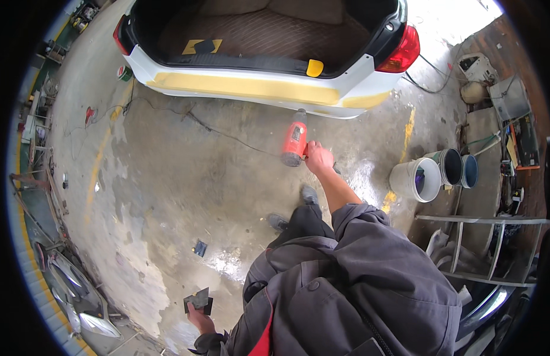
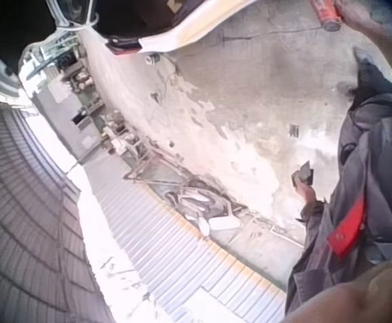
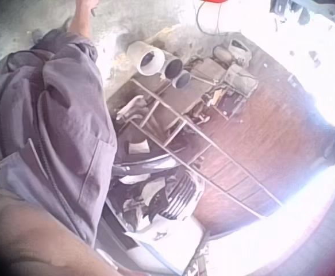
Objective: The person sits on the floor and handles a sanding block, then stands and uses a red heat gun to apply heat to the rear bumper of a white car. The person moves along the bumper, directing the heat gun at various sections.
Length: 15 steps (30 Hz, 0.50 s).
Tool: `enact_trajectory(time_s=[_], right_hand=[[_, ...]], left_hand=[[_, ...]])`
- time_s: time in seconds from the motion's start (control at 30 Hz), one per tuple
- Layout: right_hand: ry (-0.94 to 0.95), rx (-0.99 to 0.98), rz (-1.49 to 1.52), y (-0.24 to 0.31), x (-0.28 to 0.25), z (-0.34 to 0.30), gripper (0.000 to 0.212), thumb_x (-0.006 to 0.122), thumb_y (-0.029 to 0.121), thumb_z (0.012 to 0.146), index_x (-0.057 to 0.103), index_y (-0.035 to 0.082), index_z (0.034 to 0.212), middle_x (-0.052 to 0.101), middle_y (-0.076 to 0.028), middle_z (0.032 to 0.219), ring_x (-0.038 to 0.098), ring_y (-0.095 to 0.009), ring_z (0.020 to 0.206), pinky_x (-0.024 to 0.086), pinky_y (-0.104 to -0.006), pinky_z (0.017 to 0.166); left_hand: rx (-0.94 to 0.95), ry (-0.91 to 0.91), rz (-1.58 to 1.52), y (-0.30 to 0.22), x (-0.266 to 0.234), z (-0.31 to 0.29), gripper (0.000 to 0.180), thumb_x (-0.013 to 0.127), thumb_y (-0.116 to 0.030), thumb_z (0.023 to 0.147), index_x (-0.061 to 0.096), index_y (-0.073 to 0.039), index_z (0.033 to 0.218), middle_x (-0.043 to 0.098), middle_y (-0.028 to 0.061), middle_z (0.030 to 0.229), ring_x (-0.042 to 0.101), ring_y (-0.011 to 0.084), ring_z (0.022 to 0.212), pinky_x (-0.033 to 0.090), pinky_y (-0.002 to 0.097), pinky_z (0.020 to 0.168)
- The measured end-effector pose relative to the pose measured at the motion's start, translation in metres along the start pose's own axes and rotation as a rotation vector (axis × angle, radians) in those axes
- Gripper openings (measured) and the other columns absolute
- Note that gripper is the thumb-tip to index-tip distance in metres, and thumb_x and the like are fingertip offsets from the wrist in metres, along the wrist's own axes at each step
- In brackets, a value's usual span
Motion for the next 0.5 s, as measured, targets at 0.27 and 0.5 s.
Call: enact_trajectory(time_s=[0.27, 0.5], right_hand=[[-0.063, 0.046, 0.176, -0.068, -0.017, -0.001, 0.037, 0.069, 0.021, 0.081, 0.057, 0.011, 0.114, 0.065, -0.014, 0.114, 0.065, -0.036, 0.106, 0.055, -0.0474, 0.084], [-0.361, 0.148, 0.745, -0.162, -0.026, -0.015, 0.033, 0.064, 0.024, 0.086, 0.061, 0.007, 0.114, 0.067, -0.02, 0.107, 0.063, -0.041, 0.104, 0.05, -0.0494, 0.087]], left_hand=[[0.238, 0.073, 0.187, -0.021, 0.073, -0.014, 0.048, 0.053, -0.034, 0.103, 0.055, 0.01, 0.124, 0.065, 0.0178, 0.113, 0.068, 0.0264, 0.096, 0.055, 0.0358, 0.086], [0.298, 0.243, 0.158, -0.034, 0.169, -0.037, 0.046, 0.047, -0.032, 0.107, 0.054, 0.01, 0.125, 0.064, 0.0182, 0.116, 0.066, 0.0251, 0.103, 0.053, 0.037, 0.093]])
Point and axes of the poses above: each hand's wrist, its own z-axis towards the middle knuckle, its own x-axis out of the palm, y = z × x, the point moved 7 cm from there along z, towards the middle knuckle
